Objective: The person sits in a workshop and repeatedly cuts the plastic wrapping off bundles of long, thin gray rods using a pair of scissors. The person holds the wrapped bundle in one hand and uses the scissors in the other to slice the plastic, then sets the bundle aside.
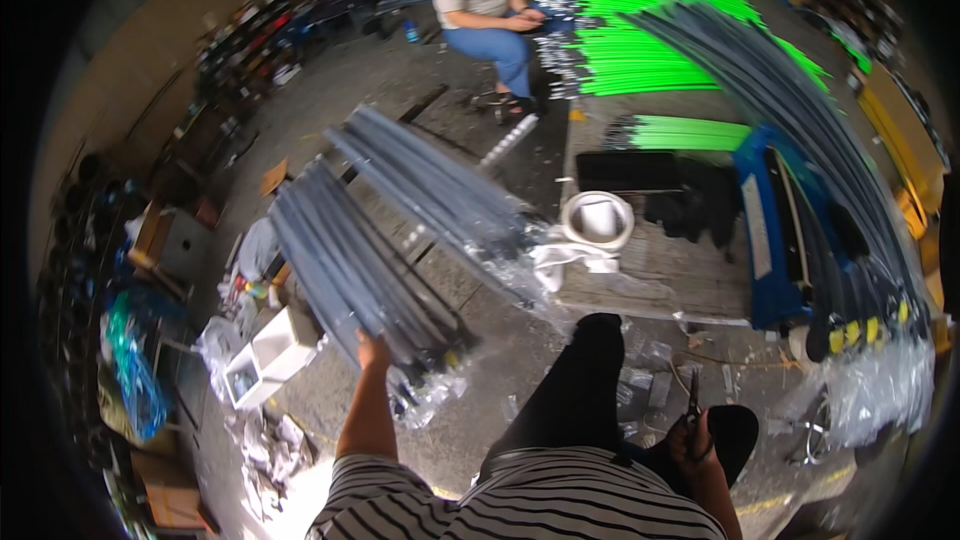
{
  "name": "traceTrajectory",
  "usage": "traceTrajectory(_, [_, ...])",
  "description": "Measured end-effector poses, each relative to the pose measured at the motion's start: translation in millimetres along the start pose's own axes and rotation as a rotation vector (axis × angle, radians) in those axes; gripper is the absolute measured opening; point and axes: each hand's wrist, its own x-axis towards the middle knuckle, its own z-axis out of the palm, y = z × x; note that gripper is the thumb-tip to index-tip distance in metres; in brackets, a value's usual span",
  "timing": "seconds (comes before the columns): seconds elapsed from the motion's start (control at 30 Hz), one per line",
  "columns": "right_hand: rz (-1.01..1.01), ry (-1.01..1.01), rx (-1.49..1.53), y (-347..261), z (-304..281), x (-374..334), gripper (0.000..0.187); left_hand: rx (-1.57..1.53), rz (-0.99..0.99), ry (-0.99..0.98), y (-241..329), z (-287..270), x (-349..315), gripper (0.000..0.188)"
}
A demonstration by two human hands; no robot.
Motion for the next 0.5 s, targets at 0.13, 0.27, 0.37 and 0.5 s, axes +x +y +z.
traceTrajectory(0.13, [0.066, -0.163, -0.087, -8, 12, 17, 0.062, 0.039, -0.047, -0.001, -96, -21, 40, 0.038])
traceTrajectory(0.27, [-0.067, -0.111, -0.017, -7, 1, 4, 0.056, 0.322, 0.412, 0.338, 57, -62, -22, 0.042])
traceTrajectory(0.37, [-0.094, -0.218, 0.016, -2, -7, 7, 0.056, -0.063, 1.0, 0.431, 182, -103, -81, 0.034])
traceTrajectory(0.5, [-0.084, -0.267, 0.069, 1, -10, 9, 0.056, -0.753, 1.295, -0.206, 338, -147, -304, 0.019])
